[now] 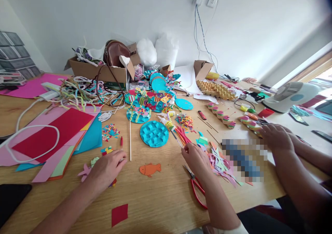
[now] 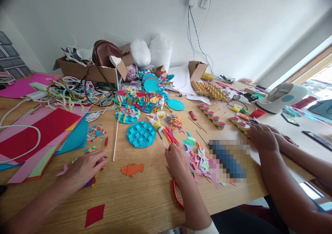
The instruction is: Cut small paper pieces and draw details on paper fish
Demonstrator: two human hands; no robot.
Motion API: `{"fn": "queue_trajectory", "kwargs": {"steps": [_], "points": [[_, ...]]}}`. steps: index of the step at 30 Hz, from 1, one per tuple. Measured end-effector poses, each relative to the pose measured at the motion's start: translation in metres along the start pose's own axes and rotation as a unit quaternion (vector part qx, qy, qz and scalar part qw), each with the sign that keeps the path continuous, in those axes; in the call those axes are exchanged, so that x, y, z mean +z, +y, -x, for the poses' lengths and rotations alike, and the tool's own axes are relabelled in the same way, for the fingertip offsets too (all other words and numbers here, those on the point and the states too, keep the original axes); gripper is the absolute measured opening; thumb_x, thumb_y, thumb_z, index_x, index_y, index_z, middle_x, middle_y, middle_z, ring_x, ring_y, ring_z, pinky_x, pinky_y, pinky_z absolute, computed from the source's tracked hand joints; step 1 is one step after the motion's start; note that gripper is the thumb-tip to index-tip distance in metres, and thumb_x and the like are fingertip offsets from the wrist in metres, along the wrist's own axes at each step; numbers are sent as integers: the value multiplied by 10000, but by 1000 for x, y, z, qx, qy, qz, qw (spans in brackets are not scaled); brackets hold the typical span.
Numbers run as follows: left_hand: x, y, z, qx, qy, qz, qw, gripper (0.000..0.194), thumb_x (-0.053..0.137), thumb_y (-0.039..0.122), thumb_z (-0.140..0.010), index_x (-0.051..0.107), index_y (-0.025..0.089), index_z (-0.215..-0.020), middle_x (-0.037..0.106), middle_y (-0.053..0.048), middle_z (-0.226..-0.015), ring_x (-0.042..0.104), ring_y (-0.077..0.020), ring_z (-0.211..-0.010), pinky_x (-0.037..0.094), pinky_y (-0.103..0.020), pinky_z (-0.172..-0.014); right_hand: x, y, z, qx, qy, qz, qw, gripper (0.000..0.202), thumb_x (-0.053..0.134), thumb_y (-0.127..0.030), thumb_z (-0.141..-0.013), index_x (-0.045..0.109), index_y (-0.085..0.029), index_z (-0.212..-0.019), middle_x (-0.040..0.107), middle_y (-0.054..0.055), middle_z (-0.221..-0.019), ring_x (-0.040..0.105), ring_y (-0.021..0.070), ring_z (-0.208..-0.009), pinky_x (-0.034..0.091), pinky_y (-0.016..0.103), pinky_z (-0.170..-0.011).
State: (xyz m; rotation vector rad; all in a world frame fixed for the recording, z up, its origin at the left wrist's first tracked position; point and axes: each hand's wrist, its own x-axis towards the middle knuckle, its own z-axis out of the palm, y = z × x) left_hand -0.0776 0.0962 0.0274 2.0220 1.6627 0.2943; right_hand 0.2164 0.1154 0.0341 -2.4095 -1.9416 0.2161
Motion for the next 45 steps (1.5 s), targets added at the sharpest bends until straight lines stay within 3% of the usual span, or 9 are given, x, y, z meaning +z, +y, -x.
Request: {"fn": "queue_trajectory", "kwargs": {"steps": [4,7,11,17,19,23,29,34,45], "points": [[-1,22,12,-33,-24,362,931,280,572,403,-705,629,212,-901,513,33,-628,470,-123,-556,362,-225,-500,-17,-10,38,-106,-20,-240,965,215,481,-313,-825,535,-183,-663,562,0,-604,510,135,-576,327,232,-523],[5,42,22,-59,-51,539,838,483,698,395,-631,605,215,-1069,537,30,-698,461,-104,-565,369,-204,-471,-20,-28,63,-179,-159,-383,892,146,497,-275,-812,522,-182,-703,528,-29,-594,471,103,-543,319,202,-486],[11,54,30,-85,-59,651,752,365,753,392,-616,676,181,-903,567,16,-623,486,-88,-553,380,-181,-478,-14,-41,77,-219,-266,-433,833,129,540,-262,-819,527,-172,-727,509,-43,-583,435,79,-514,309,192,-477],[13,50,30,-175,-33,757,628,329,836,348,-512,685,155,-732,548,33,-565,458,-34,-488,370,-131,-455,-12,-43,83,-264,-269,-627,682,429,695,-465,-714,537,-208,-1019,548,-1,-836,491,98,-665,406,208,-597],[16,53,31,-199,-49,764,611,356,845,353,-487,676,155,-731,543,35,-565,450,-32,-479,372,-131,-448,-11,-50,86,-290,-251,-631,674,429,699,-416,-728,530,-230,-1076,562,15,-921,522,101,-689,430,214,-618],[24,58,35,-167,-59,701,691,373,773,468,-559,629,163,-720,562,12,-617,504,-79,-533,423,-182,-481,-7,-67,89,-354,-132,-545,749,189,543,-323,-863,578,-208,-1009,616,17,-833,580,135,-752,453,243,-699],[45,23,31,115,-25,244,963,277,452,408,-847,651,230,-923,683,-48,-856,626,-192,-800,517,-303,-718,0,-65,86,-360,115,-400,835,203,401,-226,-913,569,-187,-1021,639,51,-813,591,146,-730,455,243,-661],[90,-21,28,312,114,-103,937,461,531,200,-758,529,230,-1218,540,-69,-1312,492,-253,-1188,431,-389,-962,22,-60,77,-376,147,-280,871,227,407,-251,-927,598,-192,-1034,654,78,-863,599,175,-763,473,273,-669],[78,-2,31,293,68,-194,934,472,577,272,-790,503,238,-1255,536,-56,-1320,461,-278,-1217,337,-474,-1013,35,-33,81,-240,109,-352,898,146,484,-230,-881,624,-188,-887,665,65,-831,620,179,-766,481,272,-674]]}}
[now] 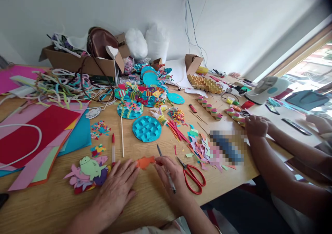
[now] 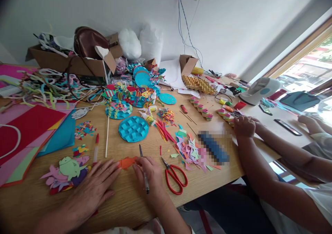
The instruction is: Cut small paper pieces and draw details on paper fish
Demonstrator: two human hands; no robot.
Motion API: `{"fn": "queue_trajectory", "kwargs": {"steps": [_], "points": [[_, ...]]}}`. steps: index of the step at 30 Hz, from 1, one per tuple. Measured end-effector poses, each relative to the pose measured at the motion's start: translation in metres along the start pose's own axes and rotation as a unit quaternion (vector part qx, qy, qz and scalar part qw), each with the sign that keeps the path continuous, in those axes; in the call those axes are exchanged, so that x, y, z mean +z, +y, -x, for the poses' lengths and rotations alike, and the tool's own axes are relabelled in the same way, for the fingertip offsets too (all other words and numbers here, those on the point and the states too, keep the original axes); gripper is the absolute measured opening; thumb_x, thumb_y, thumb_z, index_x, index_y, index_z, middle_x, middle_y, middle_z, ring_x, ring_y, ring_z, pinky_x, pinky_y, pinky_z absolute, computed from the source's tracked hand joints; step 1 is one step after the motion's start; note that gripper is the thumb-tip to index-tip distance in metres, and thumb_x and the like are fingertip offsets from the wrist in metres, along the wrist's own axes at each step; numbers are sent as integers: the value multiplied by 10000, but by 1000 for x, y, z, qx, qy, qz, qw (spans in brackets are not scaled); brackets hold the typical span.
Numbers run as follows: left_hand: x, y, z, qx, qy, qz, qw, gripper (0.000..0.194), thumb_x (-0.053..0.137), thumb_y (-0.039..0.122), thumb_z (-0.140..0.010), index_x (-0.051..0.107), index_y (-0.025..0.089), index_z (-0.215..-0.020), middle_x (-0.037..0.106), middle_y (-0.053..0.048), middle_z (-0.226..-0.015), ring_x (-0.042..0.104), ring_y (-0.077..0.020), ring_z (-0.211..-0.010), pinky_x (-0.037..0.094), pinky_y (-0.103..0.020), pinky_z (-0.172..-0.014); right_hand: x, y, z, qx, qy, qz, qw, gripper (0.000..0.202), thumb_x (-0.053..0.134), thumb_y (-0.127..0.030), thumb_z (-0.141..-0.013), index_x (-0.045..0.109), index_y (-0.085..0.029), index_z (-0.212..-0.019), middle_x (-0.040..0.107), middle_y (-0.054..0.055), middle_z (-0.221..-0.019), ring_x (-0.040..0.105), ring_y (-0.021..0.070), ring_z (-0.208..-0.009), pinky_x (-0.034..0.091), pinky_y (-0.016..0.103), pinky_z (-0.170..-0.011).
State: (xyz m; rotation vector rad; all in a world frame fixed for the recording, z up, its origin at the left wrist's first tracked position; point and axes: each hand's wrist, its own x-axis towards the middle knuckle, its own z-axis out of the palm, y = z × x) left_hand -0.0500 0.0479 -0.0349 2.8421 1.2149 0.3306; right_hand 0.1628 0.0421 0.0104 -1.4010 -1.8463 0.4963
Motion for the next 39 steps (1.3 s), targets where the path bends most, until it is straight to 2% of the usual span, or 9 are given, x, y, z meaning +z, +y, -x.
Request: {"fn": "queue_trajectory", "kwargs": {"steps": [2,5,8,11,14,17,24,29,39], "points": [[-1,4,-3,-14,-1,8,1000,452,572,279,-798,510,230,-1243,549,-68,-1302,452,-289,-1221,320,-509,-1015,-1,0,0,42,9,-42,998,186,449,-254,-896,622,-192,-867,652,32,-729,614,152,-675,465,248,-626],[-2,11,-8,-33,-11,21,999,433,563,276,-807,514,217,-1233,561,-81,-1279,440,-289,-1228,297,-527,-1024,4,1,0,115,7,-126,985,208,419,-253,-892,579,-185,-1007,628,-6,-655,606,136,-632,465,237,-618],[-6,15,-13,-52,-28,27,998,422,554,301,-817,526,195,-1224,561,-102,-1275,453,-285,-1216,294,-528,-1028,11,4,-3,160,-14,-223,962,244,408,-269,-882,560,-173,-1047,665,20,-760,630,149,-744,482,264,-715],[-9,16,-15,-57,-43,35,997,431,545,320,-828,520,172,-1232,558,-110,-1280,458,-281,-1215,280,-541,-1040,18,8,-7,163,-36,-263,950,234,441,-293,-856,583,-180,-1003,666,36,-857,621,159,-818,473,277,-752],[-10,15,-15,-52,-40,40,997,442,545,312,-834,501,173,-1251,563,-96,-1276,459,-268,-1215,260,-545,-1056,27,12,-13,152,-32,-250,956,127,521,-301,-793,580,-190,-810,613,-8,-702,561,131,-659,444,231,-606],[-8,14,-15,-47,-32,42,997,439,543,311,-839,492,188,-1257,562,-86,-1273,455,-258,-1218,248,-545,-1065,35,12,-18,151,-8,-217,964,160,515,-315,-785,502,-198,-676,528,-39,-574,468,106,-534,375,208,-491],[-9,11,-17,-43,-25,53,997,395,534,289,-843,518,180,-1223,585,-93,-1234,484,-261,-1186,278,-556,-1047,43,10,-16,125,-28,-124,984,110,500,-250,-794,556,-197,-715,583,-28,-594,509,114,-533,390,218,-512],[-10,10,-18,-48,-32,60,996,382,533,270,-843,524,172,-1212,590,-92,-1236,490,-259,-1182,273,-560,-1048,45,11,-13,88,-33,-102,990,113,509,-234,-794,569,-191,-709,604,-21,-614,525,110,-529,400,211,-518],[-10,10,-17,-44,-32,63,997,374,500,249,-861,504,166,-1226,575,-93,-1261,478,-257,-1195,272,-564,-1038,47,10,-14,85,-52,-71,992,128,488,-230,-798,580,-180,-725,619,-2,-625,541,115,-533,408,212,-531]]}}
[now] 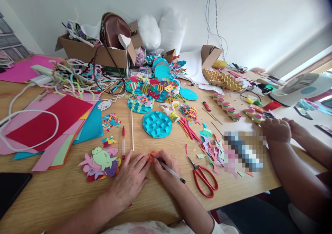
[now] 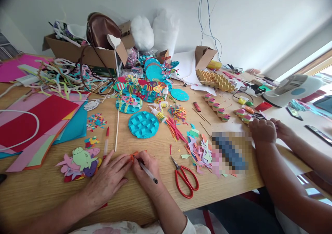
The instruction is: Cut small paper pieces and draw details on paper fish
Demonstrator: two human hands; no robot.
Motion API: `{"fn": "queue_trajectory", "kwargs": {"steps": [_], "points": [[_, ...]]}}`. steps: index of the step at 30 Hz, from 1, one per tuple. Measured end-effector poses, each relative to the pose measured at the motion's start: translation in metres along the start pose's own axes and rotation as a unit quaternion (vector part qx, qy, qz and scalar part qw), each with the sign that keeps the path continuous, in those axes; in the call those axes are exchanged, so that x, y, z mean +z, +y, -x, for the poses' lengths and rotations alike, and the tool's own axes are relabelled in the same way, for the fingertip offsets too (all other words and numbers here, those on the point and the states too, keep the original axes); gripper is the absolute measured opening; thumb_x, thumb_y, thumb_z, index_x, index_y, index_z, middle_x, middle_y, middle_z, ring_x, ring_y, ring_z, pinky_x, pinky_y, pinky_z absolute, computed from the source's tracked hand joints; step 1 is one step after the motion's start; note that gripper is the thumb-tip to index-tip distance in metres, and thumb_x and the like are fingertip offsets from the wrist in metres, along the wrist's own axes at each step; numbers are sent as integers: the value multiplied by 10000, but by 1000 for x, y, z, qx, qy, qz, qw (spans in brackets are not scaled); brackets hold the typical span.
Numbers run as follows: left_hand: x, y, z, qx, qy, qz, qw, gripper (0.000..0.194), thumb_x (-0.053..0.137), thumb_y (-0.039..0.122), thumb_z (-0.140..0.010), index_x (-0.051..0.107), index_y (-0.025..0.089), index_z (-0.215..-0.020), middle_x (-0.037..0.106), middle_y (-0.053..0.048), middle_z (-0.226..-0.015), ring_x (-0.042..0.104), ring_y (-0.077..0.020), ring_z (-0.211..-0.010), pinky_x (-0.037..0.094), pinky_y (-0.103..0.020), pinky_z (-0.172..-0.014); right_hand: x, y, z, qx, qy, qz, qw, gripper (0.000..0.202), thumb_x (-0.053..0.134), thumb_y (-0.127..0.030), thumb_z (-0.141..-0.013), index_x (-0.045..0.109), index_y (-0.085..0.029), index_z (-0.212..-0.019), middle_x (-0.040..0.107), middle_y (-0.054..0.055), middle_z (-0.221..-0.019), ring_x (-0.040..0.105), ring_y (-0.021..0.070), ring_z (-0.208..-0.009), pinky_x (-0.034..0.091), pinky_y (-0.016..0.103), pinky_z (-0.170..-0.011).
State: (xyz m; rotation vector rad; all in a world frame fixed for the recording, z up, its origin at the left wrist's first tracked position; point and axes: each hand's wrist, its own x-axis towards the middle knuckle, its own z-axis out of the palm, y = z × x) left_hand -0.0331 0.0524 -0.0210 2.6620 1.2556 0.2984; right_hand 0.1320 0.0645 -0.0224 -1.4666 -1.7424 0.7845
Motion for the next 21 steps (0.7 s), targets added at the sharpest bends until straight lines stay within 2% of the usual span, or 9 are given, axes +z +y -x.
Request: {"fn": "queue_trajectory", "kwargs": {"steps": [9,21], "points": [[3,-1,1,19,34,-28,999,368,503,252,-863,503,161,-1220,591,-80,-1242,498,-250,-1174,304,-551,-1020,4,4,0,-20,14,0,1000,124,509,-246,-792,573,-185,-706,596,-18,-580,521,100,-490,391,193,-497],[4,-1,2,18,37,-34,999,370,498,261,-864,500,160,-1220,593,-78,-1241,502,-246,-1170,303,-541,-1021,4,5,-1,-19,10,4,1000,119,507,-231,-790,577,-178,-709,597,-13,-584,515,100,-490,388,194,-496]]}}
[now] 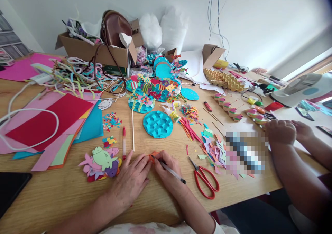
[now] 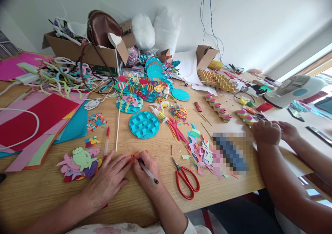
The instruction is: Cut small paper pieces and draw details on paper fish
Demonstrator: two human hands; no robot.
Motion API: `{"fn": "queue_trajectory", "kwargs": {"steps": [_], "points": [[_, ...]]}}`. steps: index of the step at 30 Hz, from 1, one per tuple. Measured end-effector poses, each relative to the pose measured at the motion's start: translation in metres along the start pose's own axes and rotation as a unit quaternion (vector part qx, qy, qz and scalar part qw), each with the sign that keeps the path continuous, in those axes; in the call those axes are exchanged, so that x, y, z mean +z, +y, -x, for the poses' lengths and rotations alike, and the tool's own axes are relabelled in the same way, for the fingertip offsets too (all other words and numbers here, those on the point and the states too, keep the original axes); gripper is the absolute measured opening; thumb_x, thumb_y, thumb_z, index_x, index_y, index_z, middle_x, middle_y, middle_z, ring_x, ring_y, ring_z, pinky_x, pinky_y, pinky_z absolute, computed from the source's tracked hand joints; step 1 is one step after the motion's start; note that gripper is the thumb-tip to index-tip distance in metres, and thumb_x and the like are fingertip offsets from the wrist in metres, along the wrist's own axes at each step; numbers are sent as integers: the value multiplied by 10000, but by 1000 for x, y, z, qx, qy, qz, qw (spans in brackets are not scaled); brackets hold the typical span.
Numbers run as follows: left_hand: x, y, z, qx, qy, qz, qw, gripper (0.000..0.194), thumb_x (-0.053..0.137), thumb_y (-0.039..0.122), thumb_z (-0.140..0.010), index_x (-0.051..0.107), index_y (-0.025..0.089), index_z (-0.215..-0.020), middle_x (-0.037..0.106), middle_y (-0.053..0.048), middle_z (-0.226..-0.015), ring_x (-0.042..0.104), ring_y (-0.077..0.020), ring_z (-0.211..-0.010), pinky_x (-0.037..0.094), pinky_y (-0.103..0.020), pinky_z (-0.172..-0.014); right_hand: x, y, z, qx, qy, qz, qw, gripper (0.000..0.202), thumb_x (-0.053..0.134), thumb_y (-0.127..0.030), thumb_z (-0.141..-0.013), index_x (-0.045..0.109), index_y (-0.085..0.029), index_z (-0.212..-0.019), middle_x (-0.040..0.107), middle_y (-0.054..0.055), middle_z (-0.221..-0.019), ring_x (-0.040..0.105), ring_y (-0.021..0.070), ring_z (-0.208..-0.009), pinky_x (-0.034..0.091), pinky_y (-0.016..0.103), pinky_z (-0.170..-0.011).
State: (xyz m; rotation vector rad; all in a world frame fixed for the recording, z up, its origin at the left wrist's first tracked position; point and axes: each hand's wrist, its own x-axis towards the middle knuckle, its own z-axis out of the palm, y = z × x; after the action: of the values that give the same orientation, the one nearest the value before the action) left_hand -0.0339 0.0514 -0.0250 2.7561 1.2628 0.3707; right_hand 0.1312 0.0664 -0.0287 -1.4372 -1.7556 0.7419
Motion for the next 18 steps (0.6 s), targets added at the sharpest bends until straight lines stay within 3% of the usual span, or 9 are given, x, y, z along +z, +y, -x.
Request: {"fn": "queue_trajectory", "kwargs": {"steps": [18], "points": [[0,1,0,4,8,-5,1000,362,505,257,-858,512,152,-1204,603,-75,-1229,510,-246,-1157,308,-546,-1008,-4,-3,0,7,-2,-8,1000,124,490,-222,-769,553,-194,-666,569,-32,-553,509,101,-481,392,194,-487]]}}
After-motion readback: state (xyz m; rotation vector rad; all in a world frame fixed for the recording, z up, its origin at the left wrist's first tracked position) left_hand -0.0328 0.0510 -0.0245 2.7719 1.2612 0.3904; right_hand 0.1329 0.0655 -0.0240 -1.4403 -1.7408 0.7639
